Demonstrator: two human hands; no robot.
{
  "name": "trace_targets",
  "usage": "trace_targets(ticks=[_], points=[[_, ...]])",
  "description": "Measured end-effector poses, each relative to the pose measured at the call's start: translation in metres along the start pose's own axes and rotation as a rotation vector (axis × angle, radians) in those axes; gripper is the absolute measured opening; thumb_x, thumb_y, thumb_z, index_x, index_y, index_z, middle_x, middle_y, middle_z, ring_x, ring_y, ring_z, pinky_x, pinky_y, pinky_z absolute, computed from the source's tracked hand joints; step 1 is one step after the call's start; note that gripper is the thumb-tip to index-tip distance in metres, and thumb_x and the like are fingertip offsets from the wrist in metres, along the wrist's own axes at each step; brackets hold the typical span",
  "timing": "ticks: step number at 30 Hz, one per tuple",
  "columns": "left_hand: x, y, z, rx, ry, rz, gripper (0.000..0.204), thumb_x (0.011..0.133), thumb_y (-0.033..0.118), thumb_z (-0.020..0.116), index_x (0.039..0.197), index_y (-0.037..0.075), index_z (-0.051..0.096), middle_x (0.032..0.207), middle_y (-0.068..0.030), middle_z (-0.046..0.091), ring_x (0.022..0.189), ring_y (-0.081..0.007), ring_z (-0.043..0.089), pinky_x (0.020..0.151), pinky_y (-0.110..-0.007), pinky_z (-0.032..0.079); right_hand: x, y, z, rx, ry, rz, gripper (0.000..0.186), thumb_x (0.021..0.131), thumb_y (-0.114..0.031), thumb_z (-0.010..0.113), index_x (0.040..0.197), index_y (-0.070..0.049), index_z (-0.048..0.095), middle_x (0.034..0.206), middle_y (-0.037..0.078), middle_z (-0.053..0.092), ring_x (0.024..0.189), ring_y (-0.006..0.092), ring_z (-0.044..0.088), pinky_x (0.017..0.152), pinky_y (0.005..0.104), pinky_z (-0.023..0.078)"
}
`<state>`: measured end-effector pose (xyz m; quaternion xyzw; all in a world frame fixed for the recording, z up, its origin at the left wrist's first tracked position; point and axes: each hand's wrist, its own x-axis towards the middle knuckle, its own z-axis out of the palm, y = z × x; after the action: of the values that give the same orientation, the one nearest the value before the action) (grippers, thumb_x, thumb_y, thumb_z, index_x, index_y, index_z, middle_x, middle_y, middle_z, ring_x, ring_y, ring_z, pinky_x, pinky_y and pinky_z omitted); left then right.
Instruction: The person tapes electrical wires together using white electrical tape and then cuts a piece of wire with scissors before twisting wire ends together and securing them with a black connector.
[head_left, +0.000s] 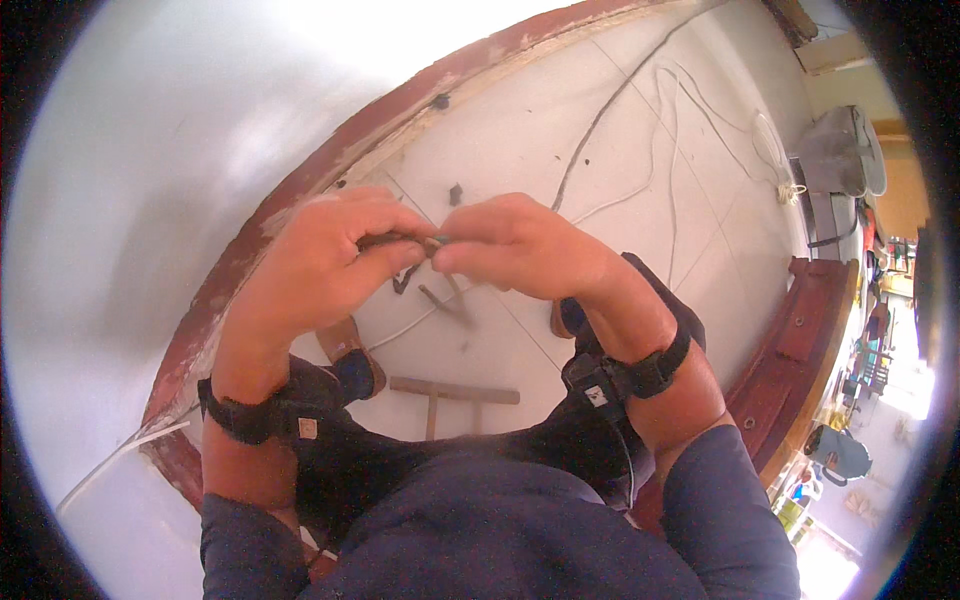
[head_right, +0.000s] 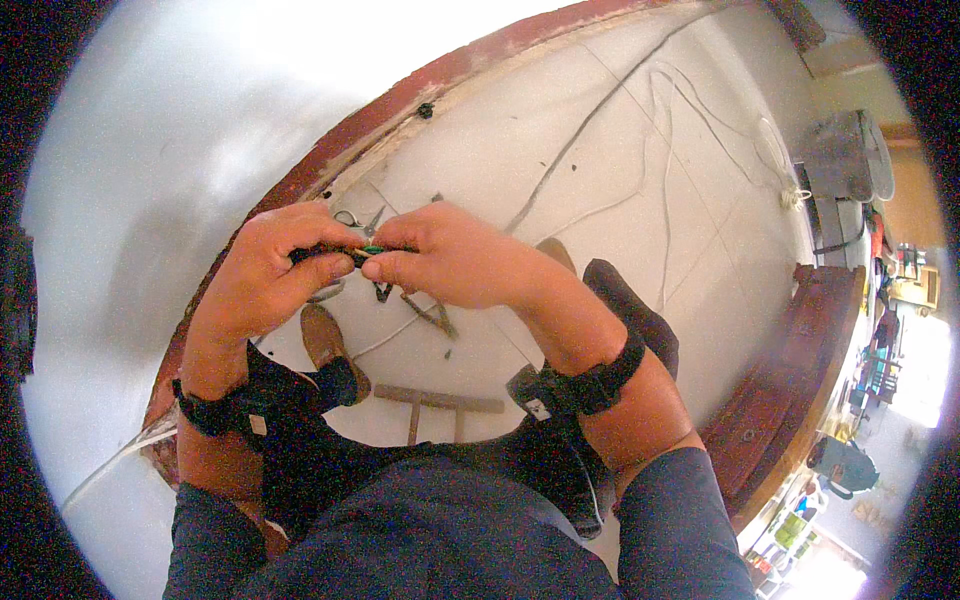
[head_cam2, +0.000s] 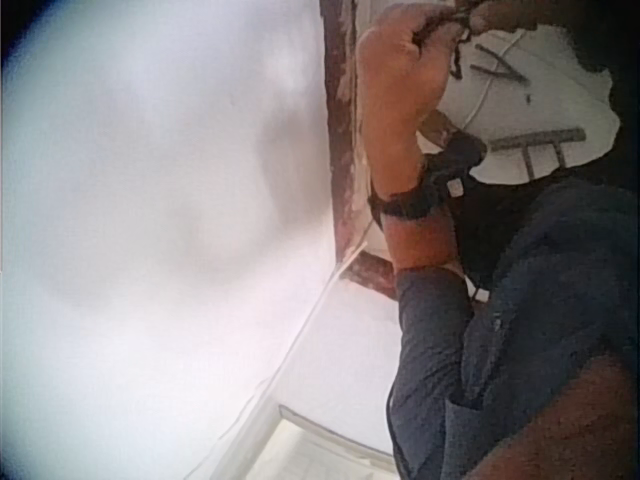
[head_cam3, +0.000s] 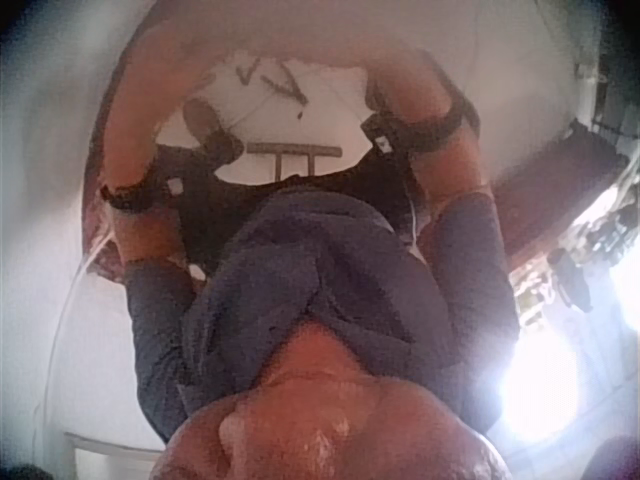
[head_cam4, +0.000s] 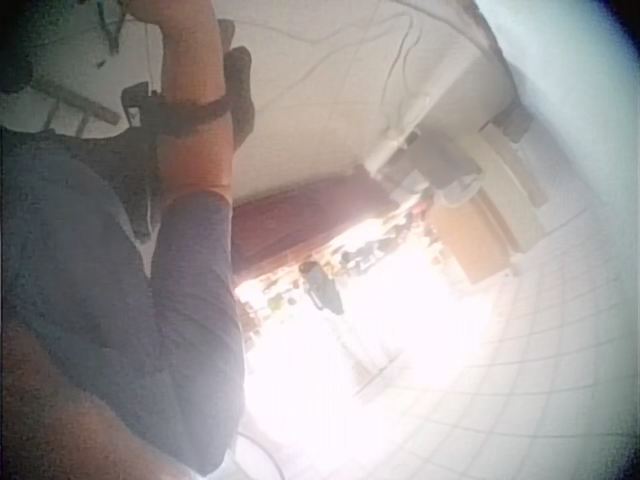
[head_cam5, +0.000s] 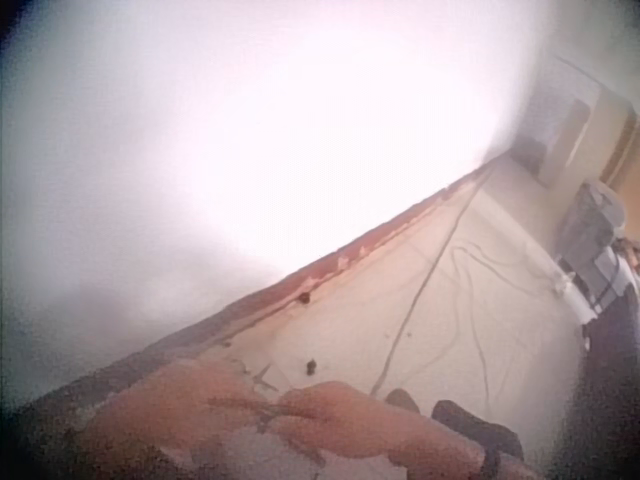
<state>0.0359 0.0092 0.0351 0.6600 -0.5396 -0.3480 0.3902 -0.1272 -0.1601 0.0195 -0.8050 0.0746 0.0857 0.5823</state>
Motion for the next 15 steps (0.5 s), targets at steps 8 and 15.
trace_targets(ticks=[8, 15], points=[[0.001, -0.010, 0.002, -0.009, 0.022, -0.002, 0.015, 0.083, 0.005, 0.069, 0.098, 0.000, 0.070, 0.084, -0.0091, 0.066, 0.079, -0.0184, 0.062, 0.073, -0.031, 0.049, 0.002, -0.004, 0.006, 0.445, -0.057, 0.263, 0.030, 0.094, -0.032, 0.064, 0.083, -0.004, 0.067, 0.065, -0.001, 0.057, 0.057, 0.0092, 0.052, 0.051, 0.0244, 0.038], [0.003, -0.015, 0.000, -0.033, -0.019, -0.043, 0.015, 0.086, 0.006, 0.067, 0.099, 0.000, 0.069, 0.087, -0.0091, 0.068, 0.083, -0.0186, 0.064, 0.076, -0.031, 0.051, 0.006, 0.006, 0.010, 0.583, -0.087, 0.276, 0.032, 0.095, -0.036, 0.060, 0.087, -0.005, 0.067, 0.072, 0.005, 0.067, 0.056, 0.0129, 0.061, 0.051, 0.0240, 0.043]])
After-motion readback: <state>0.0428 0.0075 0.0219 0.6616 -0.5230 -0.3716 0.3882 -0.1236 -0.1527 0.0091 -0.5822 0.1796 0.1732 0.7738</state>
